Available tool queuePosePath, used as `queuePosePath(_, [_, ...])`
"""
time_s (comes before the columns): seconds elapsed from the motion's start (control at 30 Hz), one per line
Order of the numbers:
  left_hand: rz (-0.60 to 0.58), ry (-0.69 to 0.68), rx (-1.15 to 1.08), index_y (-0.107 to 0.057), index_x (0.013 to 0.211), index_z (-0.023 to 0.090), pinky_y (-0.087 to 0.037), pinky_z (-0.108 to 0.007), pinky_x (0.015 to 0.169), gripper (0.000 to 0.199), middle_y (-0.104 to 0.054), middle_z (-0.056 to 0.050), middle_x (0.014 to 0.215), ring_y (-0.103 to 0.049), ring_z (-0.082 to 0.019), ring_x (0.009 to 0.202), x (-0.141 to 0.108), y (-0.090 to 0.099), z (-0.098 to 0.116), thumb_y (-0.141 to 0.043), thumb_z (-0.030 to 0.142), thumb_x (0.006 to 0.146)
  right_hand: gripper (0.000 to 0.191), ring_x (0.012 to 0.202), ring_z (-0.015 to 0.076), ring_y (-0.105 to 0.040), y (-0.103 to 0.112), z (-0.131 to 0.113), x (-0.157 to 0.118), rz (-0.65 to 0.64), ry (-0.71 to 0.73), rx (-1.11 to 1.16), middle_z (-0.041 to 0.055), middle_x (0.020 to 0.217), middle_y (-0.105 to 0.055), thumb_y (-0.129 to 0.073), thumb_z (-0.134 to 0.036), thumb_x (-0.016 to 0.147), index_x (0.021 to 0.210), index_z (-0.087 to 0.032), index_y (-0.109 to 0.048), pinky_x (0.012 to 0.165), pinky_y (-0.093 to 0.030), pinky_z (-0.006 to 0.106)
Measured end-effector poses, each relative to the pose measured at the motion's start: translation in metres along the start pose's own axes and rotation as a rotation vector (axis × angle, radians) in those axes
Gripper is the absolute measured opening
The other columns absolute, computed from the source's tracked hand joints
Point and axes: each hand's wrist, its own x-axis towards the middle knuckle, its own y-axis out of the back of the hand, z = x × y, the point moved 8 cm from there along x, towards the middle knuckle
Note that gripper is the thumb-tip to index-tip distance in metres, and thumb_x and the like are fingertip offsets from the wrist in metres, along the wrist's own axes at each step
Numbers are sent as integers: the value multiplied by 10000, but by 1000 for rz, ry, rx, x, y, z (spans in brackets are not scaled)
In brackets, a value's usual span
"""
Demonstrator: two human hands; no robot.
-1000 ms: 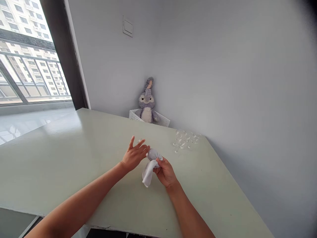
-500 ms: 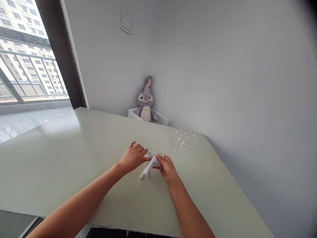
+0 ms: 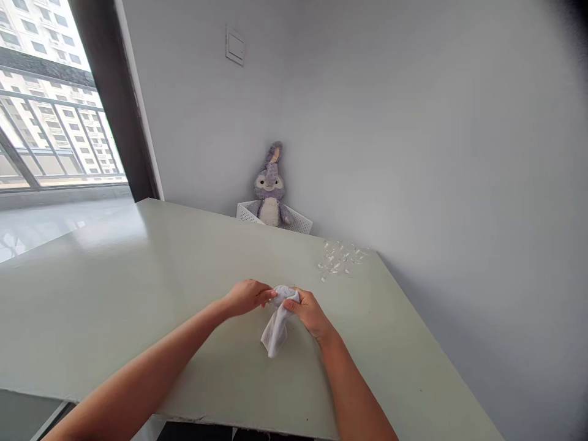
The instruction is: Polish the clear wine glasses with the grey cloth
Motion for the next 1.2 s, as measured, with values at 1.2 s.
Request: queuePosePath(1.2, [168, 164, 161, -536, 631, 183, -259, -207, 463, 141, -549, 16, 574, -473, -110, 511, 4, 15, -27, -520, 308, 694, 411, 1248, 253, -314, -44, -35, -19, 43, 753, -1278, 58, 1288, -470, -455, -364, 841, 1229, -230, -469, 952, -322, 415])
